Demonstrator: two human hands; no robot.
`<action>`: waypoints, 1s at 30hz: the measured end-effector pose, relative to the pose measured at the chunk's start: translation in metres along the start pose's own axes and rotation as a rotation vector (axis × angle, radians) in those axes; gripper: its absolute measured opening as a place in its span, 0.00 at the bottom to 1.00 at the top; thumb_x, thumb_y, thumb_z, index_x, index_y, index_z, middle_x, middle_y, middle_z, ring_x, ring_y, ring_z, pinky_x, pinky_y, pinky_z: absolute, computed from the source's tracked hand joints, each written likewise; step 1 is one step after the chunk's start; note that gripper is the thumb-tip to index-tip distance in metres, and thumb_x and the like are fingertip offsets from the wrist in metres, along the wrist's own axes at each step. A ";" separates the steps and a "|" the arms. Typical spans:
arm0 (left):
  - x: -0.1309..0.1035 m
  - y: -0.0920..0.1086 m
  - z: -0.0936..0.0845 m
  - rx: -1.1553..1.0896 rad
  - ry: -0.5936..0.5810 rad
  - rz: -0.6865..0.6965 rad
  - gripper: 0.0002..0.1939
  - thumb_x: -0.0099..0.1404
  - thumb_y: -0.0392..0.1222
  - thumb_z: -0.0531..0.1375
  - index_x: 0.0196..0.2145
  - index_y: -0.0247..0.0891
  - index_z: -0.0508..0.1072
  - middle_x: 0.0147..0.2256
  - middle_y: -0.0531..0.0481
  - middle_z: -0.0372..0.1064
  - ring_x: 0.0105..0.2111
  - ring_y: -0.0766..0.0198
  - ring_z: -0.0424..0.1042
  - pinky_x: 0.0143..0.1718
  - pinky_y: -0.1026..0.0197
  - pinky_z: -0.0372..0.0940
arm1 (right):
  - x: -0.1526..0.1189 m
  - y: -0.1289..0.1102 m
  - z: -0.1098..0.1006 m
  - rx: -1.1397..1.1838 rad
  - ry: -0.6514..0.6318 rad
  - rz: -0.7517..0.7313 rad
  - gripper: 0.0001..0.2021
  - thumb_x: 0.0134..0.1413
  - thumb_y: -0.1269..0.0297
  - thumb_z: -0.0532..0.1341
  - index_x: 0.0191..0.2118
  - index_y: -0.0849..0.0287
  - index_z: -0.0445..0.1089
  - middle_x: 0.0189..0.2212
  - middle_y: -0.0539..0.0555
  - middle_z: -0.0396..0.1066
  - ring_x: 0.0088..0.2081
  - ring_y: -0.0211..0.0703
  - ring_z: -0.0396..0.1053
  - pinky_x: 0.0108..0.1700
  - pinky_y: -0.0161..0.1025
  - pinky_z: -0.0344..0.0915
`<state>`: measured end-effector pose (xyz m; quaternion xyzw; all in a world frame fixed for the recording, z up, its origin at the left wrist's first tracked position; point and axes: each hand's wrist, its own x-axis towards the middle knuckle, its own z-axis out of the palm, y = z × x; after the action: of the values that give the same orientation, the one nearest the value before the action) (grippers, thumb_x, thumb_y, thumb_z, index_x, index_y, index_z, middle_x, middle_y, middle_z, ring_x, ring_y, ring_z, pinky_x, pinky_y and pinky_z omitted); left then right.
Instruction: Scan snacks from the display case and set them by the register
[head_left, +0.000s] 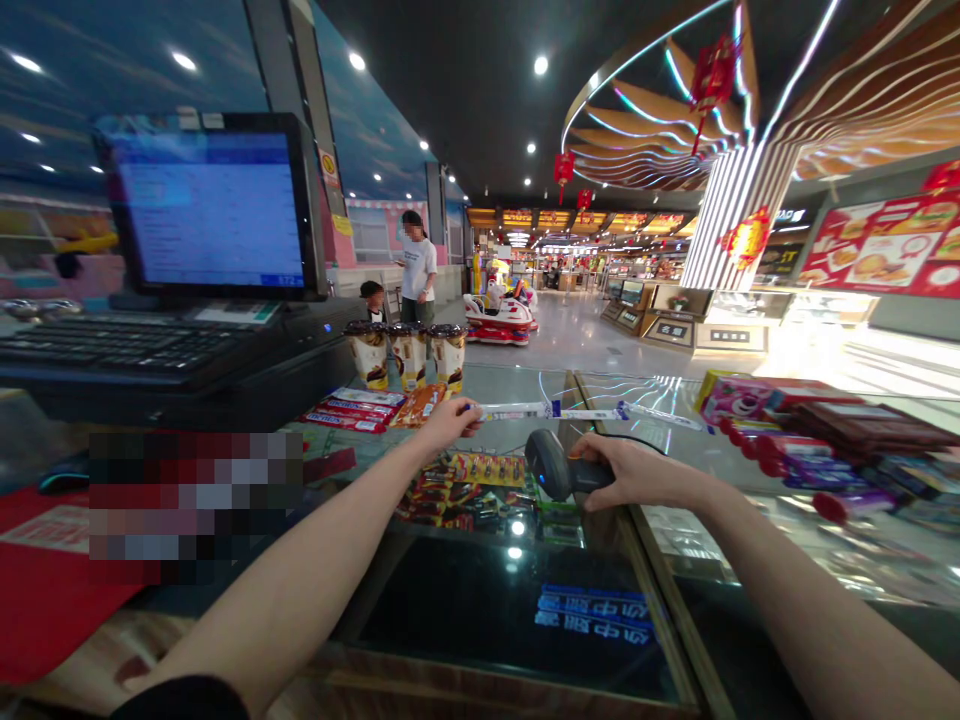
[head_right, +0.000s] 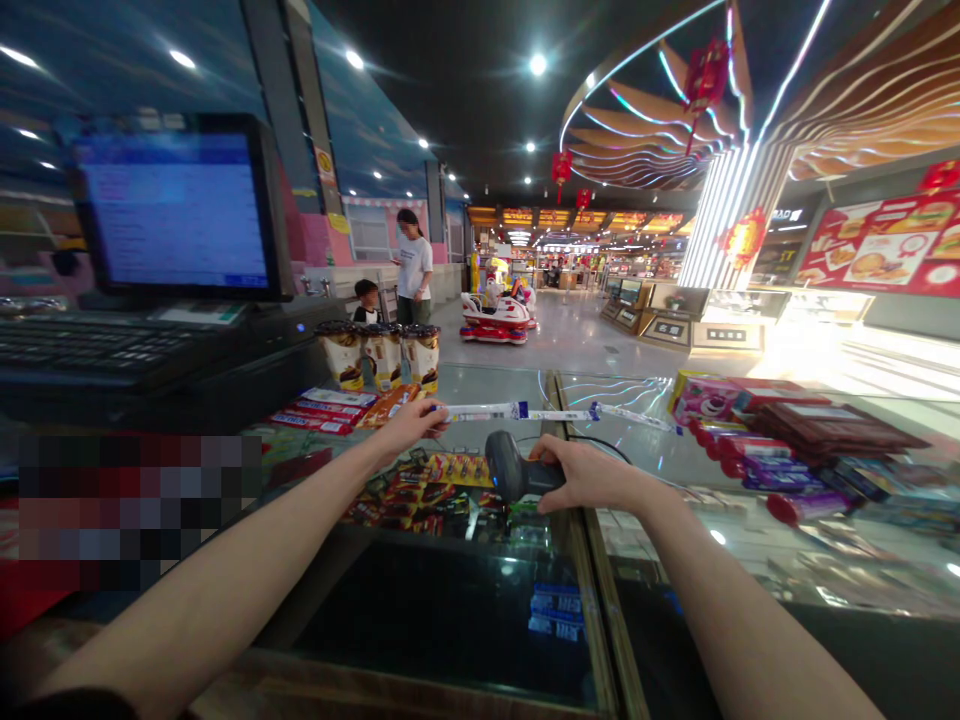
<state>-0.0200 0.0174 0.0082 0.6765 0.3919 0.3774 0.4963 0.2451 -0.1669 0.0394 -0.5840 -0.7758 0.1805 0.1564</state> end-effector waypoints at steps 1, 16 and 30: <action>0.000 0.000 0.000 -0.006 0.002 0.000 0.15 0.52 0.47 0.67 0.32 0.33 0.72 0.27 0.51 0.71 0.28 0.68 0.71 0.31 0.64 0.67 | 0.000 0.000 0.000 0.000 0.012 -0.003 0.25 0.42 0.59 0.68 0.48 0.57 0.66 0.39 0.53 0.72 0.38 0.46 0.70 0.37 0.38 0.62; -0.006 0.003 0.000 -0.009 0.025 0.027 0.14 0.54 0.47 0.66 0.32 0.33 0.72 0.29 0.50 0.70 0.30 0.67 0.70 0.30 0.64 0.68 | -0.002 0.011 -0.006 0.178 0.088 -0.046 0.22 0.43 0.62 0.67 0.48 0.57 0.69 0.37 0.53 0.75 0.37 0.46 0.72 0.40 0.40 0.66; -0.004 0.000 -0.001 -0.043 0.028 0.011 0.16 0.52 0.48 0.68 0.32 0.34 0.72 0.28 0.50 0.70 0.31 0.67 0.71 0.31 0.64 0.69 | -0.003 0.010 -0.008 0.239 0.057 -0.046 0.21 0.44 0.61 0.66 0.47 0.57 0.68 0.38 0.52 0.75 0.39 0.46 0.72 0.42 0.40 0.65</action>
<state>-0.0225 0.0146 0.0081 0.6624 0.3869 0.3978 0.5033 0.2583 -0.1668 0.0414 -0.5481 -0.7572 0.2516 0.2511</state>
